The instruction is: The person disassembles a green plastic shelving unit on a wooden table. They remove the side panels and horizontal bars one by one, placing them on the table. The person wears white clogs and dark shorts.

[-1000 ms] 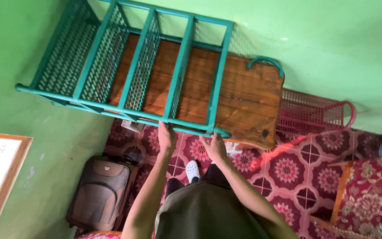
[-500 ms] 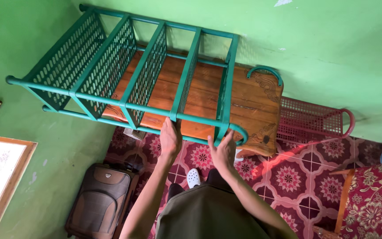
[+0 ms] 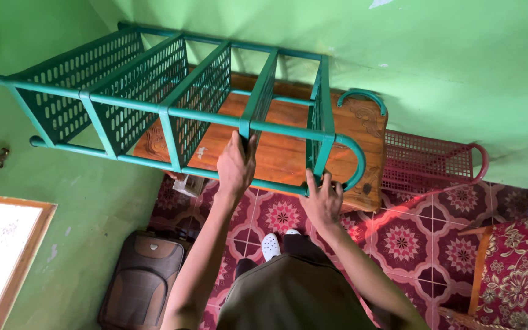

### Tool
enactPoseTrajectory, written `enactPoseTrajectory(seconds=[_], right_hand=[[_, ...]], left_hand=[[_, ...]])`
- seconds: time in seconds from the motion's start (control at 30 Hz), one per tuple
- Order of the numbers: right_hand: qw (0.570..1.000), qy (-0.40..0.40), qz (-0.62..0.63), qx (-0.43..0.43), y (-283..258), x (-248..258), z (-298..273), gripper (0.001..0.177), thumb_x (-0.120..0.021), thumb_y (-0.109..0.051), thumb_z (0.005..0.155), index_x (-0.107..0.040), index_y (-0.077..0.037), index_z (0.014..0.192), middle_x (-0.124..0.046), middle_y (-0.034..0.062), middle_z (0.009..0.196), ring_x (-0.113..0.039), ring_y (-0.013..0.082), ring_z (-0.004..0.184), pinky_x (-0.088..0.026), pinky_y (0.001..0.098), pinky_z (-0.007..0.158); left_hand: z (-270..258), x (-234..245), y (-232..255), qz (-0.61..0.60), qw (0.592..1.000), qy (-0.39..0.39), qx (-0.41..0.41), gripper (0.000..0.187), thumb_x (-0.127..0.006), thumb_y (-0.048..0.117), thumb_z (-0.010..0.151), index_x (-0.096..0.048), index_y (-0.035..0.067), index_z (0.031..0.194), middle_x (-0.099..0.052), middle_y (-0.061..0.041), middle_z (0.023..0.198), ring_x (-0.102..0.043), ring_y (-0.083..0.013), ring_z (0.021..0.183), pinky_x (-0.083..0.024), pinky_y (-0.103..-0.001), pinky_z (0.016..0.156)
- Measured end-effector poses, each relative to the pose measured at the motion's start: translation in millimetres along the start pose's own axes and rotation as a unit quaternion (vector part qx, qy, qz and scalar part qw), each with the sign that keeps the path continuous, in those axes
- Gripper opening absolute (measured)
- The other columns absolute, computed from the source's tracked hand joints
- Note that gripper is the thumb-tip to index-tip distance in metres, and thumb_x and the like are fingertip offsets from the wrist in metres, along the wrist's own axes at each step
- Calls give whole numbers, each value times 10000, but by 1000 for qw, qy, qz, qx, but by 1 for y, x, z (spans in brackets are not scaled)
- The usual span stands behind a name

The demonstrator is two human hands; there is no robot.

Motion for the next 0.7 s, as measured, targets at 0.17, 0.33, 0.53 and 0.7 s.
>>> enactPoseTrajectory(seconds=[0.17,0.33,0.53,0.7], right_hand=[[999,9,39,-9,6,16,20,779,-917,-257,652,-586,-162,1351,-568,189,1129,-636,289,678,-476,467,826],[999,-6,42,-23,7,21,33,810,-921,-202,610,-603,-153,1353,-582,195,1081,-633,267,632,-492,471,820],[997,-17,65,-33,6,26,29,836,-945,-227,626,-573,-153,1371,-596,222,1119,-645,279,688,-475,478,842],[997,40,62,-17,11,50,45,963,-967,-247,650,-521,-192,1501,-659,250,1147,-655,285,892,-414,433,870]], left_hand=[[4,8,7,-45,998,42,-11,405,-591,400,1039,-513,5,1000,-633,-236,890,-607,-432,845,-472,-523,768],[-21,-2,-12,93,992,41,-74,479,-577,471,1022,-557,-7,1043,-660,-239,903,-629,-410,946,-418,-516,930],[-34,-25,-45,224,970,-44,-86,564,-598,537,966,-663,-15,1063,-729,-159,772,-688,-320,906,-430,-433,973],[-21,-22,-30,234,964,-87,-89,523,-592,538,951,-707,31,1007,-717,-96,692,-685,-245,792,-444,-392,847]])
Point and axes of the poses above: each hand's wrist, its own z-axis towards the middle knuckle, its own x-axis out of the back of the hand, y = z × x, the point moved 9 cm from there along z, towards the middle knuckle
